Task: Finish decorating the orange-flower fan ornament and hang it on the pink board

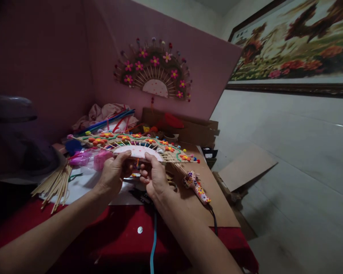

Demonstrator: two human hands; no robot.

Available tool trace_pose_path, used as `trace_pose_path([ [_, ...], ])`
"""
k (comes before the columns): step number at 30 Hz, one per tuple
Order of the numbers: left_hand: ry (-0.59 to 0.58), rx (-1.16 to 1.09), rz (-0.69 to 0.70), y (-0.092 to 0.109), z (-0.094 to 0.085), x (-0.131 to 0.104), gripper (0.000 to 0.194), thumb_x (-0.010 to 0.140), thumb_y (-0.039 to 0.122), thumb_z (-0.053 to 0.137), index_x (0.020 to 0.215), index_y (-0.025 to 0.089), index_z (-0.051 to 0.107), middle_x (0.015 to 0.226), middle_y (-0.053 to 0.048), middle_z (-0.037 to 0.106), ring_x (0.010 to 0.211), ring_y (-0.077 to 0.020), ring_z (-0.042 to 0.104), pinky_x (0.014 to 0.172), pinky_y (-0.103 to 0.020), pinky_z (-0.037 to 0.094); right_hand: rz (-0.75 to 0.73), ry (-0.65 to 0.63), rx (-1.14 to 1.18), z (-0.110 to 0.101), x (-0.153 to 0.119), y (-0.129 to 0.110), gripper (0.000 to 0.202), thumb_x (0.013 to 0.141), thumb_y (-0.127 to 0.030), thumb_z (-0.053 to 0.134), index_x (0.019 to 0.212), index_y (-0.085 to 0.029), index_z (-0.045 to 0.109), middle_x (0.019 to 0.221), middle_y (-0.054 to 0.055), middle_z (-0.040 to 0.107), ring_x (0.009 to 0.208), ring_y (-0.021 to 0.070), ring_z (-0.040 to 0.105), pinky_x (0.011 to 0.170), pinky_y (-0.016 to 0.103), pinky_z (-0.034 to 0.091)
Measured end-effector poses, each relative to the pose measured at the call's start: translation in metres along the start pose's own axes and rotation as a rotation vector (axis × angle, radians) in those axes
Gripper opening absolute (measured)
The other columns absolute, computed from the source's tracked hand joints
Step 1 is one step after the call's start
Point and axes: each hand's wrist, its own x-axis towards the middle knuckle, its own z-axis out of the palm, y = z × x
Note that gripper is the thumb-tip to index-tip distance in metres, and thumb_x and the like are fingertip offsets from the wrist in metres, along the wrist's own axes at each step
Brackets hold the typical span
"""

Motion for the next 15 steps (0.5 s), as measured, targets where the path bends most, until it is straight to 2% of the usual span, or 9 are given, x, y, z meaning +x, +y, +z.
trace_pose_path([
  [5, -0.143, 0.145, 0.045, -0.002, -0.003, 0.004, 0.039, 0.069, 0.05, 0.069, 0.061, 0.014, 0.057, 0.048, 0.001, 0.053, 0.038, -0.0075, 0.042, 0.035, -0.019, 0.028, -0.042, 0.021, 0.066, -0.001, 0.006, -0.001, 0.016, 0.072, -0.029, 0.064, 0.075, -0.016, 0.055, 0.046, -0.007, 0.05, 0.031, 0.001, 0.03, 0.028, 0.01, 0.018],
  [8, -0.148, 0.225, 0.091, -0.004, -0.005, 0.007, 0.041, 0.071, 0.052, 0.068, 0.059, 0.014, 0.057, 0.048, 0.001, 0.052, 0.039, -0.0073, 0.041, 0.037, -0.02, 0.027, -0.064, 0.023, 0.065, -0.001, 0.007, -0.004, 0.02, 0.068, -0.031, 0.067, 0.073, -0.016, 0.054, 0.045, -0.008, 0.05, 0.03, 0.0007, 0.029, 0.028, 0.01, 0.018],
  [12, -0.118, 0.338, 0.356, -0.003, -0.007, 0.004, 0.045, 0.081, 0.045, 0.06, 0.049, 0.015, 0.049, 0.045, 0.003, 0.042, 0.042, -0.006, 0.035, 0.041, -0.021, 0.027, -0.097, 0.085, 0.049, -0.001, 0.006, -0.01, 0.023, 0.067, -0.032, 0.069, 0.069, -0.016, 0.053, 0.046, -0.008, 0.051, 0.031, 0.001, 0.031, 0.028, 0.01, 0.018],
  [15, -0.092, 0.41, 0.594, -0.001, -0.008, -0.003, 0.031, 0.083, 0.033, 0.061, 0.058, 0.016, 0.053, 0.052, 0.004, 0.046, 0.049, -0.0073, 0.041, 0.047, -0.021, 0.033, -0.13, 0.129, 0.041, -0.002, 0.006, -0.012, 0.022, 0.067, -0.033, 0.068, 0.069, -0.016, 0.054, 0.045, -0.008, 0.051, 0.031, 0.0013, 0.032, 0.028, 0.011, 0.02],
])
